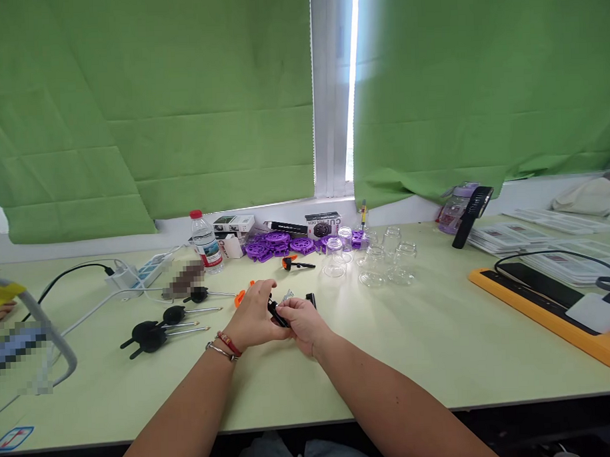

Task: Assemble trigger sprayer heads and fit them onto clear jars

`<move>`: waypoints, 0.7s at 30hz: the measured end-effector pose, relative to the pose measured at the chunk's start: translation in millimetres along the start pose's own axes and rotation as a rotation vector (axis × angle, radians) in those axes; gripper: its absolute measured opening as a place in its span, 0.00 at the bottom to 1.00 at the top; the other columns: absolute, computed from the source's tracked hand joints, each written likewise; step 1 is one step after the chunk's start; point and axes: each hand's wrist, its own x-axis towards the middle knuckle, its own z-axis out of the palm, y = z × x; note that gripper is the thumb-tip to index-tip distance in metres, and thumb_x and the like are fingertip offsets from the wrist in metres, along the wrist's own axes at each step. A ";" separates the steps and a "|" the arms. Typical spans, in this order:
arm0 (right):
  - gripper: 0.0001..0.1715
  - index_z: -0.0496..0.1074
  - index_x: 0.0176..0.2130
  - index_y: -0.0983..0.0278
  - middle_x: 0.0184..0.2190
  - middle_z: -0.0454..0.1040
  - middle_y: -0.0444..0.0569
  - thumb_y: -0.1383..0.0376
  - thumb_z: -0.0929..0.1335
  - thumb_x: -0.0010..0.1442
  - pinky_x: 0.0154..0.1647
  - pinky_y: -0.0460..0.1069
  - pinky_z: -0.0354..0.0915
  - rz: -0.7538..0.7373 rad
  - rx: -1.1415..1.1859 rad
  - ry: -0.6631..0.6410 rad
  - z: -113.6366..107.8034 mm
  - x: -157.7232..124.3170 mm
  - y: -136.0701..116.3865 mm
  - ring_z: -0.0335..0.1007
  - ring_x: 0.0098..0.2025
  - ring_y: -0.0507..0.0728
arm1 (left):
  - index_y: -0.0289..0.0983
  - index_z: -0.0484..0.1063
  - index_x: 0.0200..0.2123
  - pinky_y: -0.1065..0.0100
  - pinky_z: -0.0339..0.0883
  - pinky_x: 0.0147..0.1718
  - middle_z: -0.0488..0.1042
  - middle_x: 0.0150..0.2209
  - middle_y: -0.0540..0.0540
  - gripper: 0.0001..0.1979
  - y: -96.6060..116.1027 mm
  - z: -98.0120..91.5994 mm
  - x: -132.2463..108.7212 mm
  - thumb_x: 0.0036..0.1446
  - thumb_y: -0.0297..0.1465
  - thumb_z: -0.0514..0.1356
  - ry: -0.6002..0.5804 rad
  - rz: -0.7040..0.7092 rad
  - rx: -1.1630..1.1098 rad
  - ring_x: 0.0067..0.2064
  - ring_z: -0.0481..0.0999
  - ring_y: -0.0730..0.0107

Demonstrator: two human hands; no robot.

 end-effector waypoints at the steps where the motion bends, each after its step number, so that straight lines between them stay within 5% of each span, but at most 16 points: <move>1: 0.17 0.67 0.24 0.65 0.19 0.71 0.42 0.62 0.76 0.37 0.23 0.44 0.57 -0.004 -0.004 -0.007 -0.2 -0.2 -0.5 0.67 0.24 0.50 | 0.38 0.60 0.50 0.55 0.65 0.43 0.66 0.43 0.42 0.43 -0.6 -0.4 0.1 0.28 0.44 0.69 0.001 0.009 -0.004 0.44 0.68 0.54; 10: 0.19 0.69 0.26 0.66 0.22 0.75 0.47 0.61 0.77 0.36 0.23 0.45 0.59 -0.025 0.032 -0.089 -6.1 2.3 -1.8 0.70 0.26 0.53 | 0.39 0.57 0.57 0.50 0.63 0.49 0.65 0.50 0.39 0.55 -5.2 -3.8 0.0 0.24 0.50 0.71 0.015 0.023 -0.067 0.52 0.65 0.48; 17: 0.20 0.71 0.28 0.66 0.22 0.75 0.48 0.61 0.78 0.35 0.23 0.45 0.59 -0.016 0.038 -0.059 -7.1 5.3 -2.4 0.70 0.26 0.53 | 0.37 0.55 0.58 0.49 0.60 0.52 0.64 0.52 0.38 0.55 -4.2 -5.2 0.4 0.27 0.51 0.70 0.064 0.041 -0.033 0.54 0.63 0.47; 21: 0.21 0.74 0.30 0.68 0.24 0.75 0.47 0.56 0.77 0.40 0.27 0.47 0.62 0.008 -0.048 -0.167 -7.2 0.7 -5.9 0.67 0.24 0.51 | 0.36 0.54 0.58 0.49 0.58 0.54 0.63 0.54 0.37 0.52 -2.2 -9.0 0.9 0.30 0.47 0.71 0.117 0.056 0.009 0.55 0.62 0.47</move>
